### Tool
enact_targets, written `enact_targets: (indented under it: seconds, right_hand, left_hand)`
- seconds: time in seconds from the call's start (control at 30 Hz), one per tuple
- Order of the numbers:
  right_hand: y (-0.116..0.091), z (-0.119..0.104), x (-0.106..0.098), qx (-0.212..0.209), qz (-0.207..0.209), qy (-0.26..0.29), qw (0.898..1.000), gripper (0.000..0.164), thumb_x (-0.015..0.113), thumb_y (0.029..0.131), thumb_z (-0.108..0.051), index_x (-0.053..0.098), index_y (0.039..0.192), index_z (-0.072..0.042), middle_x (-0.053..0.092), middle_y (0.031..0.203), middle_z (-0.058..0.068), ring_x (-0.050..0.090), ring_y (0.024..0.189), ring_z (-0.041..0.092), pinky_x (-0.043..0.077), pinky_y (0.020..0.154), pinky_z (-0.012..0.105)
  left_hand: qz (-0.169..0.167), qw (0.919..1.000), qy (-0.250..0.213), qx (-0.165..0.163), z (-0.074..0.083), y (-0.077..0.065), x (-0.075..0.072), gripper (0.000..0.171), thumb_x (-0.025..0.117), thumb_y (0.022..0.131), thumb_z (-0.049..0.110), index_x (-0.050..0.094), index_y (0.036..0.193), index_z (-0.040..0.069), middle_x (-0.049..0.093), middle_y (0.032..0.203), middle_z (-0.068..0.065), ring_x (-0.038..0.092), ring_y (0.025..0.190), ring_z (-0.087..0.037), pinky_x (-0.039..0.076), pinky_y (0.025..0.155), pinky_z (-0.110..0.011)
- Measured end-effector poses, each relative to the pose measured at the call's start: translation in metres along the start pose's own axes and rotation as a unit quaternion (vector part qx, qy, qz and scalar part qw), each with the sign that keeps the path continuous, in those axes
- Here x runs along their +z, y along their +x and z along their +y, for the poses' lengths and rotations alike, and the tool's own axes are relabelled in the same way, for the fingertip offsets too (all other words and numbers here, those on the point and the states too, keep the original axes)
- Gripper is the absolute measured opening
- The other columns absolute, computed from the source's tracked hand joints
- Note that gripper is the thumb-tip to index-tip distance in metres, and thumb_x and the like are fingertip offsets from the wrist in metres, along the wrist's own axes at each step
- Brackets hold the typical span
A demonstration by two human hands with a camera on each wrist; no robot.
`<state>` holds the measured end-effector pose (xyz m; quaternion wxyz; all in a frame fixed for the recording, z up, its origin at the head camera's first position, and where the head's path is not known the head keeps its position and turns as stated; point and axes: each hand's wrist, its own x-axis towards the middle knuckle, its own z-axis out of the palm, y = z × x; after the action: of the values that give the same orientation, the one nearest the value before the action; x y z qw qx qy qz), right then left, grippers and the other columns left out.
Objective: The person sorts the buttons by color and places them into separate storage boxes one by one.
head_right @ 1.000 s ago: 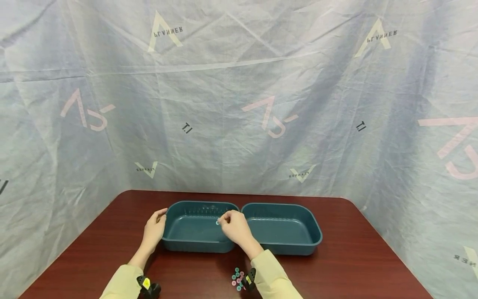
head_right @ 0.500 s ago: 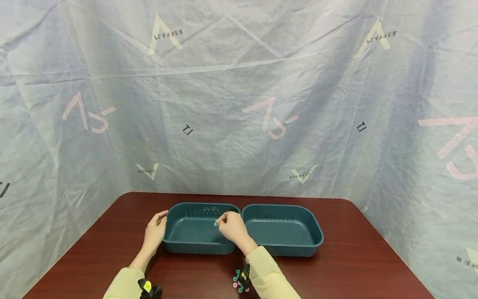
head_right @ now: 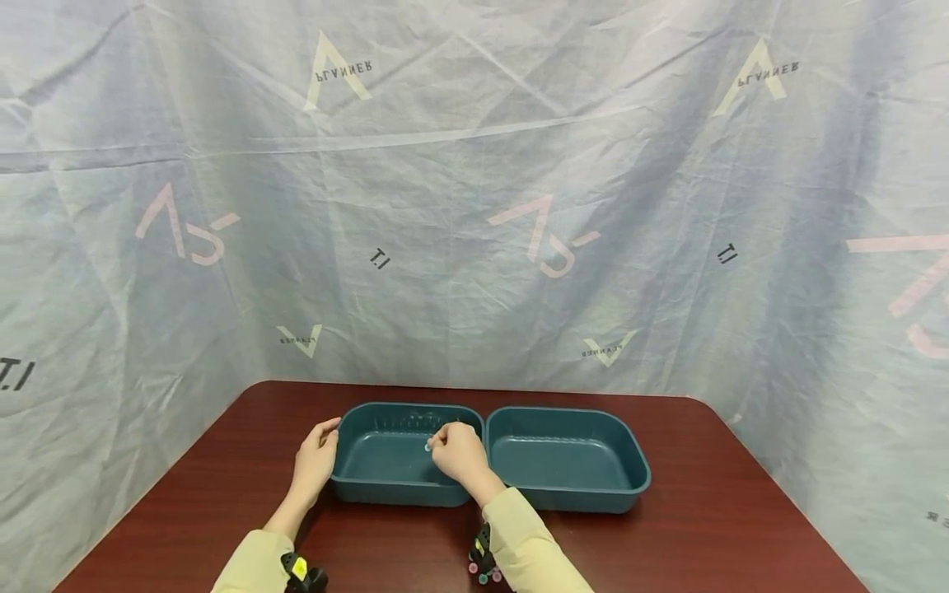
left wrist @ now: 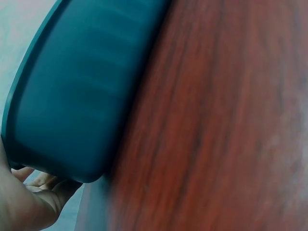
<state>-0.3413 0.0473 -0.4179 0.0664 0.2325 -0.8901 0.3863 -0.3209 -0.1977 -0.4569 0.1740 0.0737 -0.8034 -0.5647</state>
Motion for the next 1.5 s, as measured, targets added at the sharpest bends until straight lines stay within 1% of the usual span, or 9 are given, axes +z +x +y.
enact_targets:
  seconds: [0.1,0.23,0.37,0.43,0.5,0.77,1.0,1.27,1.5]
  right_hand:
    - [0.000,0.001,0.000,0.005,0.005,-0.004,1.000,0.021,0.050,0.091,-0.004,0.071,0.090,-0.001,0.071,0.099,0.012,0.022,0.038,0.008,0.020,0.039,0.020]
    - [0.001,0.003,0.001,0.003,0.011,-0.011,1.000,0.020,0.051,0.091,-0.005,0.071,0.088,-0.001,0.072,0.096,0.011,0.023,0.038,0.008,0.021,0.039,0.021]
    - [0.001,0.004,0.001,-0.002,0.018,-0.022,1.000,0.018,0.054,0.091,-0.006,0.071,0.087,-0.002,0.070,0.080,0.008,0.025,0.039,0.008,0.022,0.039,0.021]
    - [0.000,0.005,0.001,-0.004,0.022,-0.027,0.999,0.017,0.056,0.091,-0.008,0.071,0.088,-0.002,0.065,0.068,0.004,0.027,0.039,0.007,0.023,0.040,0.021]
    - [0.000,0.005,0.001,-0.005,0.025,-0.030,0.999,0.016,0.057,0.091,-0.009,0.071,0.089,-0.001,0.061,0.063,0.001,0.029,0.040,0.007,0.025,0.041,0.021]
    - [-0.001,0.005,-0.001,-0.008,0.028,-0.043,0.999,0.014,0.063,0.089,-0.013,0.072,0.086,-0.003,0.067,0.075,0.005,0.044,0.050,0.007,0.036,0.047,0.021]
    - [-0.003,0.004,-0.004,-0.018,0.030,-0.043,0.998,0.010,0.066,0.087,-0.014,0.072,0.084,-0.007,0.068,0.080,0.004,0.055,0.062,0.008,0.043,0.052,0.022]
    - [-0.009,-0.004,-0.008,-0.029,0.029,-0.039,0.998,0.010,0.067,0.087,-0.016,0.072,0.086,-0.008,0.066,0.083,0.004,0.058,0.067,0.010,0.045,0.056,0.022]
    - [-0.019,-0.011,-0.016,-0.045,0.022,-0.030,0.998,0.011,0.066,0.087,-0.018,0.072,0.089,-0.009,0.062,0.083,0.002,0.054,0.066,0.007,0.045,0.056,0.020]
  left_hand:
    - [-0.001,1.0000,-0.002,-0.001,0.000,-0.001,0.002,0.039,0.035,0.101,0.014,0.043,0.137,0.003,0.047,0.136,-0.025,0.045,0.125,-0.040,0.041,0.095,-0.053]
    - [-0.002,1.0000,-0.004,-0.002,0.000,-0.002,0.003,0.039,0.035,0.101,0.014,0.043,0.137,0.003,0.046,0.137,-0.026,0.045,0.125,-0.040,0.041,0.095,-0.053]
    - [-0.005,1.0000,-0.007,-0.002,0.001,-0.003,0.004,0.039,0.035,0.101,0.014,0.043,0.138,0.004,0.046,0.137,-0.026,0.045,0.125,-0.040,0.041,0.095,-0.053]
    - [-0.007,0.9999,-0.009,-0.001,0.001,-0.004,0.005,0.039,0.035,0.101,0.014,0.043,0.137,0.004,0.046,0.137,-0.026,0.044,0.125,-0.040,0.041,0.095,-0.053]
    - [-0.007,0.9999,-0.009,0.001,0.001,-0.003,0.006,0.039,0.035,0.101,0.014,0.043,0.137,0.003,0.046,0.137,-0.026,0.044,0.125,-0.040,0.041,0.096,-0.053]
    - [0.002,1.0000,-0.003,0.005,-0.001,-0.001,0.007,0.038,0.036,0.100,0.012,0.045,0.136,0.003,0.049,0.135,-0.025,0.046,0.124,-0.040,0.042,0.094,-0.052]
    - [0.005,1.0000,0.000,0.006,-0.001,0.001,0.007,0.038,0.036,0.100,0.012,0.045,0.136,0.002,0.049,0.134,-0.025,0.046,0.123,-0.040,0.042,0.093,-0.052]
    - [0.000,1.0000,0.004,0.004,-0.002,0.002,0.002,0.039,0.035,0.101,0.014,0.043,0.137,0.003,0.047,0.136,-0.025,0.045,0.124,-0.040,0.042,0.094,-0.053]
    - [-0.010,0.9999,0.002,0.000,-0.001,0.002,-0.002,0.039,0.034,0.102,0.014,0.041,0.139,0.003,0.044,0.138,-0.025,0.042,0.127,-0.040,0.039,0.096,-0.055]
